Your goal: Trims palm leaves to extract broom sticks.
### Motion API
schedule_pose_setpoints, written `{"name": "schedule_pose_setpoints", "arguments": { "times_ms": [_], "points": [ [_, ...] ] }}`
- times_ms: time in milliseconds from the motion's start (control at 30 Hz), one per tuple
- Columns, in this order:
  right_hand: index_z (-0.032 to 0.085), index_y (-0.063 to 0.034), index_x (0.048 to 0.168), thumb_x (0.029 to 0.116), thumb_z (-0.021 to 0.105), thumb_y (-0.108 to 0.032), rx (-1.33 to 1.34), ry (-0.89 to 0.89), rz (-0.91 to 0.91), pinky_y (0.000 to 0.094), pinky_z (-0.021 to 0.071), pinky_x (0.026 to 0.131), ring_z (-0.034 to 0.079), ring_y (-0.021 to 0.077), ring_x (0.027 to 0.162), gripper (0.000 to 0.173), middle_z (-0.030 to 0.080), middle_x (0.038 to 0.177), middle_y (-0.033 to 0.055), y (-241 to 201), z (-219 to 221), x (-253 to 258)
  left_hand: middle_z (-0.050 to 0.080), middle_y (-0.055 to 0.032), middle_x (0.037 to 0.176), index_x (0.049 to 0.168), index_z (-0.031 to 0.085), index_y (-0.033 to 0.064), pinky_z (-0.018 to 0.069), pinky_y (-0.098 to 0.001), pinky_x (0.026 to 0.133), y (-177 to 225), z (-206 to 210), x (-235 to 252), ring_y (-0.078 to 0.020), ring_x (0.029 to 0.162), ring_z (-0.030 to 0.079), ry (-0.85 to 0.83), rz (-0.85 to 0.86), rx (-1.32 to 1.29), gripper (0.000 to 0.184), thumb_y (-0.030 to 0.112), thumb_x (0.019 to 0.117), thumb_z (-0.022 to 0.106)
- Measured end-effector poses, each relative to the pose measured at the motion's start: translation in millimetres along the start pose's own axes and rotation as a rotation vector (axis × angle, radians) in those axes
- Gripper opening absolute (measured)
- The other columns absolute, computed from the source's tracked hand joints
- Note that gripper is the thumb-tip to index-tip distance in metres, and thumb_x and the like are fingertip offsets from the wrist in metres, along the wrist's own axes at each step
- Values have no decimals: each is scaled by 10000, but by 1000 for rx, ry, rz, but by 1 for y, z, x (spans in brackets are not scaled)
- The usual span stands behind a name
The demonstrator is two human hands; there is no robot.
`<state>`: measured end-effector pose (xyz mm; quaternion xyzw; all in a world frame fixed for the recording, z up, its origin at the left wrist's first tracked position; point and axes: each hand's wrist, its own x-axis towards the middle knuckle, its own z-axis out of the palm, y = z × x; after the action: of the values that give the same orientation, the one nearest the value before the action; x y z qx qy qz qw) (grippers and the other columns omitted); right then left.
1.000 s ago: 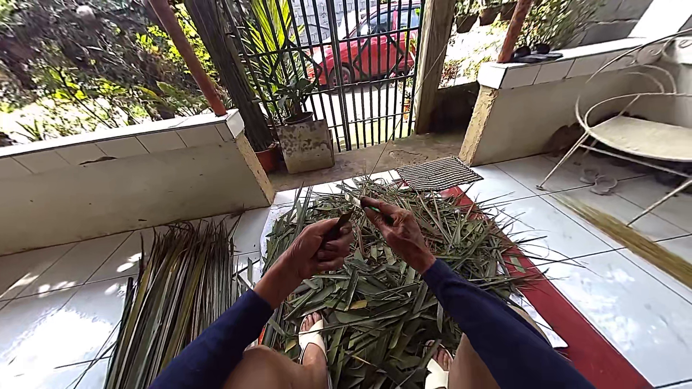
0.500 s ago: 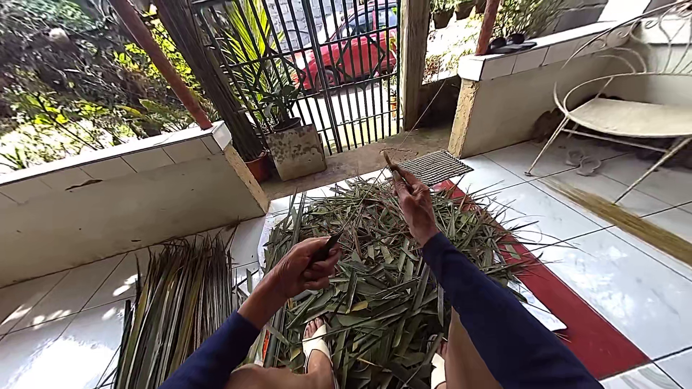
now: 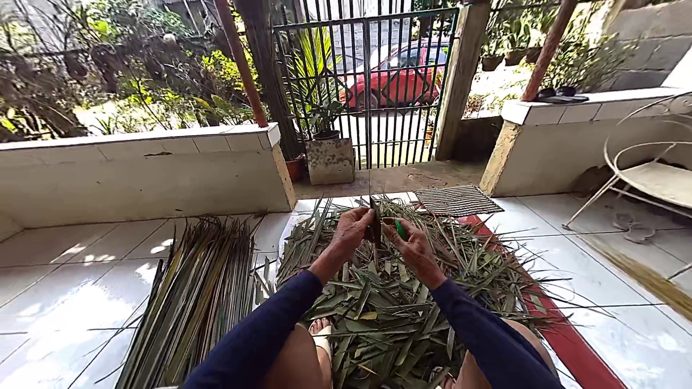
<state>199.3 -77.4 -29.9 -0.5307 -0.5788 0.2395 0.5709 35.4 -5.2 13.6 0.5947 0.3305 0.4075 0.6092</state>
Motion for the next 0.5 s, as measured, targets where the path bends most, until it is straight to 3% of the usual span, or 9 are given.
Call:
{"name": "schedule_pose_setpoints", "arguments": {
  "times_ms": [167, 267, 333, 400, 500],
  "points": [
    [742, -122, 1164, 954, 701, -464, -64, -30, -48, 291, 558, 749, 661, 75, 812, 404, 724, 946, -17, -7, 2, -28, 738, -186, 932, 1135, 655, -77, 659, -394, 742, 4, 3, -24, -254, 764, 754, -65, 15, 48, 233, 120, 1073, 546],
    [758, -112, 1083, 988, 678, -370, -36, -5, -67, 280, 544, 688, 647, 75, 733, 286, 714, 850, -18, -9, 4, -49, 739, -191, 906, 1097, 660, -97, 657, -400, 763, 10, 6, -47, -259, 771, 757, -99, 38, 78, 225, 98, 1064, 552],
    [753, -109, 1030, 998, 667, -359, -32, 15, -64, 286, 516, 639, 613, 86, 677, 265, 677, 782, -14, -9, 3, -62, 730, -168, 955, 1144, 641, -69, 645, -394, 782, 20, 5, -66, -240, 802, 748, -118, 49, 137, 229, 125, 1074, 540],
    [753, -123, 995, 992, 679, -380, -74, 14, -74, 308, 507, 629, 601, 98, 660, 268, 668, 765, -7, -8, -3, -74, 717, -142, 996, 1200, 636, -19, 637, -394, 785, 32, 0, -84, -225, 821, 736, -104, 117, 210, 269, 201, 1088, 528],
    [751, -138, 976, 975, 698, -391, -201, 19, -100, 336, 513, 676, 607, 94, 705, 258, 666, 793, -8, -9, -10, -93, 731, -181, 975, 1173, 631, -60, 659, -437, 782, 34, -13, -88, -276, 820, 757, -47, 244, 119, 252, 154, 1083, 533]
  ]
}}
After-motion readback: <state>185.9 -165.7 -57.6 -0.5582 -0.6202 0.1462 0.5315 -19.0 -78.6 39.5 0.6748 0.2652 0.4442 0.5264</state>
